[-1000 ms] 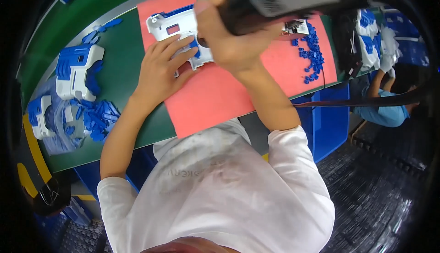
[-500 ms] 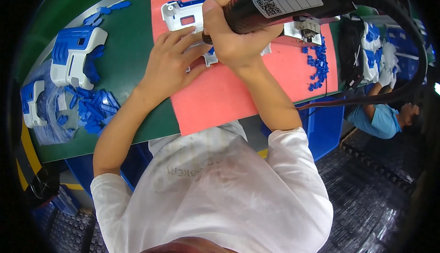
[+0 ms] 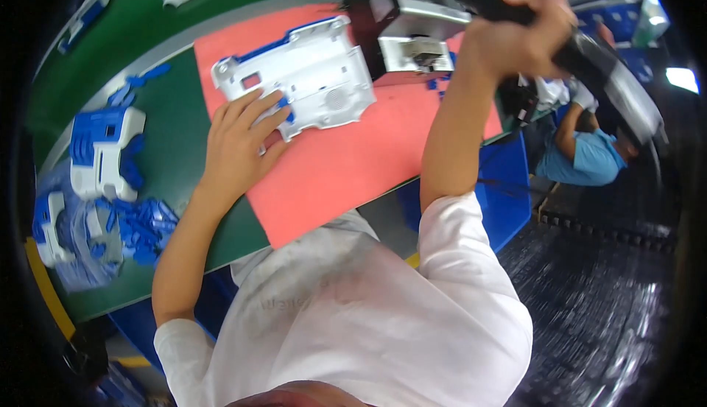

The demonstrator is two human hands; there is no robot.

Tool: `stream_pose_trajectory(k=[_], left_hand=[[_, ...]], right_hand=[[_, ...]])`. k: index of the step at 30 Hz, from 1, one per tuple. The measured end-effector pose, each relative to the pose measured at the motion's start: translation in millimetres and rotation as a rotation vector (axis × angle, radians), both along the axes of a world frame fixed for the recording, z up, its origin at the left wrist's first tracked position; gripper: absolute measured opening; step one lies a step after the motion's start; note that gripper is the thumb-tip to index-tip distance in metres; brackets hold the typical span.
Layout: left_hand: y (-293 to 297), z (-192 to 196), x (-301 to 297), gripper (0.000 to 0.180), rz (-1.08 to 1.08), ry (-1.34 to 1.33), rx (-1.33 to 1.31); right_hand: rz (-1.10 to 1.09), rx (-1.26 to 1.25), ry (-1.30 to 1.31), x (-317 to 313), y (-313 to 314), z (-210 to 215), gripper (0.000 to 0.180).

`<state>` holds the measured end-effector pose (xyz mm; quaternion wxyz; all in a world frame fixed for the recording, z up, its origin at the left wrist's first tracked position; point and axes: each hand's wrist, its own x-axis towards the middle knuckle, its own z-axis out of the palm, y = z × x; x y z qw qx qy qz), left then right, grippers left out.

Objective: Assembling blue and white plastic components using an electric screwdriver on a factory assembly line.

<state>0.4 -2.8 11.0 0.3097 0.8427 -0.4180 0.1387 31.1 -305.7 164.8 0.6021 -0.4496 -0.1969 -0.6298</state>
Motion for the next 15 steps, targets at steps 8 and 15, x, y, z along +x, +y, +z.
stream_pose_trajectory(k=[8, 15], left_hand=[[-3.6, 4.5, 0.2, 0.039, -0.006, 0.016, 0.014], [-7.1, 5.7, -1.4, 0.039, 0.013, 0.012, 0.058]], right_hand=[[-0.37, -0.221, 0.197, -19.4, -63.5, 5.0, 0.05], [0.018, -0.156, 0.337, -57.5, -23.6, -30.2, 0.053]])
